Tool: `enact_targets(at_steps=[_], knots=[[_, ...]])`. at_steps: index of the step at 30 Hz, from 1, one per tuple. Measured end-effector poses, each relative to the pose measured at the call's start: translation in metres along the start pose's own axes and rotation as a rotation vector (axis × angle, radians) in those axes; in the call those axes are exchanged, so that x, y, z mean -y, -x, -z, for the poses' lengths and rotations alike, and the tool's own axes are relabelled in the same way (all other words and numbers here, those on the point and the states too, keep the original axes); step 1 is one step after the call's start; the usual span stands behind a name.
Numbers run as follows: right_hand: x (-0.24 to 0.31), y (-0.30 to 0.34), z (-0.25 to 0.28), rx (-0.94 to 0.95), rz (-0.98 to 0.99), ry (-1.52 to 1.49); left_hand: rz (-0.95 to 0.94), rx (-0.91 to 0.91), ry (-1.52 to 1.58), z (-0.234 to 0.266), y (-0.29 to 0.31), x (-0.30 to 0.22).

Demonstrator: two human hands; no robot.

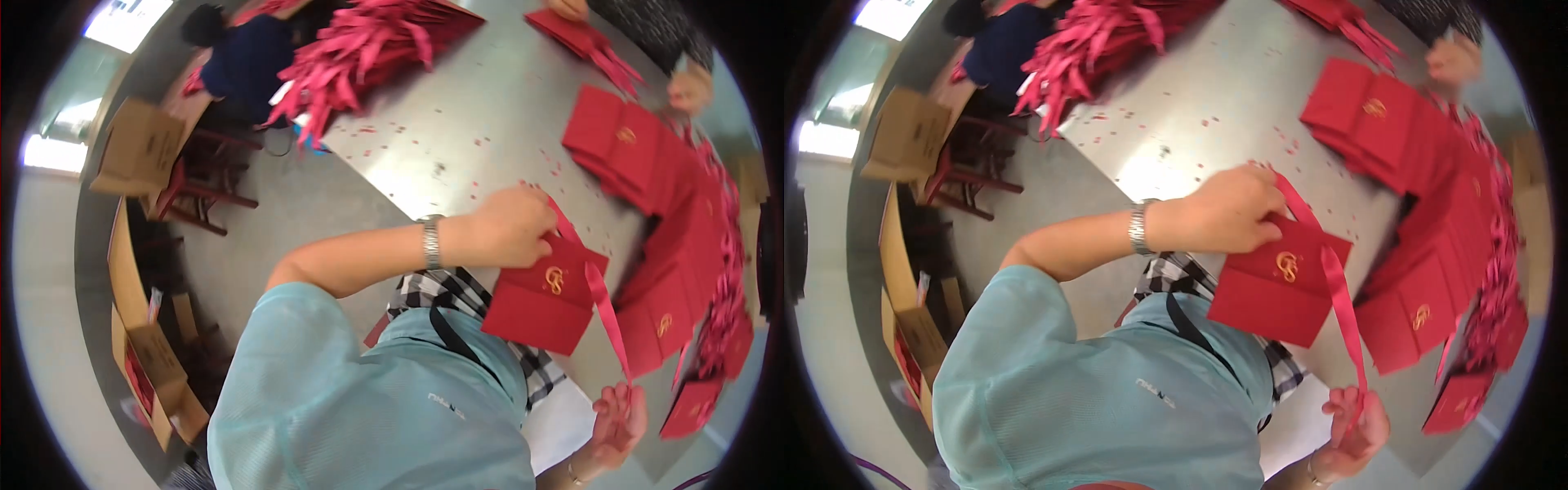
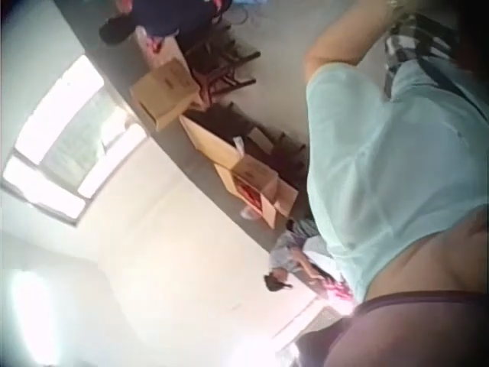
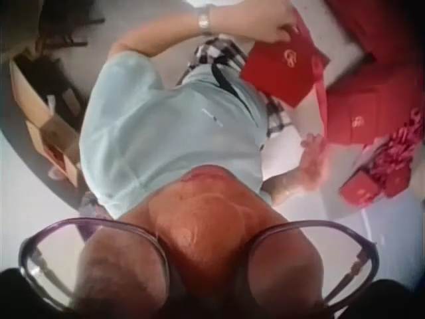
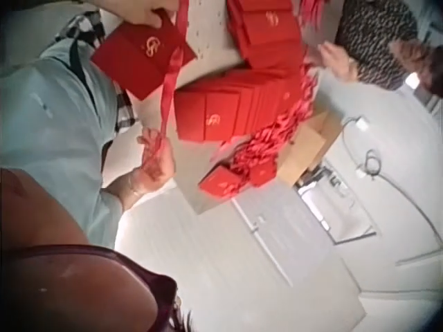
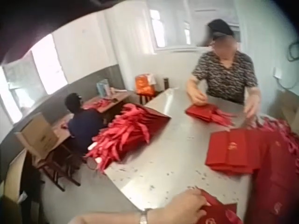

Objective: The person attaches ribbon handles to red paper bags by threading ribbons through the holes on each bag by hand.

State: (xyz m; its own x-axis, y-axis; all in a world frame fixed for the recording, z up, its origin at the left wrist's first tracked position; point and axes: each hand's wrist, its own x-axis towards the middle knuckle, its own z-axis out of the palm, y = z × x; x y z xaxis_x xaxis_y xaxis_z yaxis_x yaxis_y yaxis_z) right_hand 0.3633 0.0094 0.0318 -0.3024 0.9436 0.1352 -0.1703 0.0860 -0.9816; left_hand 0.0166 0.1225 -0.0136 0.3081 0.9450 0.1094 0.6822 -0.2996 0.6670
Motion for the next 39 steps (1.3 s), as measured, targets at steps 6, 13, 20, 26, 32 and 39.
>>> enact_targets(at_steps=[6,13,20,26,32,39], knots=[[-0.003,-0.058,-0.046,0.215,0.328,0.340,0.069,0.015,0.023,0.004,0.009,-0.001],[-0.007,-0.099,-0.113,0.239,0.183,0.638,0.038,-0.119,-0.054,-0.005,0.014,-0.022],[-0.052,-0.122,-0.119,0.115,-0.292,0.279,0.019,0.077,0.048,0.002,0.005,-0.004],[-0.072,-0.119,-0.114,-0.069,-0.033,0.535,0.019,0.272,0.282,0.023,0.001,0.005],[-0.082,-0.112,-0.116,-0.011,0.104,0.724,0.074,0.314,0.224,0.018,0.006,-0.003],[-0.087,-0.112,-0.122,-0.003,0.394,0.938,0.242,0.343,0.450,0.024,0.007,-0.003]])
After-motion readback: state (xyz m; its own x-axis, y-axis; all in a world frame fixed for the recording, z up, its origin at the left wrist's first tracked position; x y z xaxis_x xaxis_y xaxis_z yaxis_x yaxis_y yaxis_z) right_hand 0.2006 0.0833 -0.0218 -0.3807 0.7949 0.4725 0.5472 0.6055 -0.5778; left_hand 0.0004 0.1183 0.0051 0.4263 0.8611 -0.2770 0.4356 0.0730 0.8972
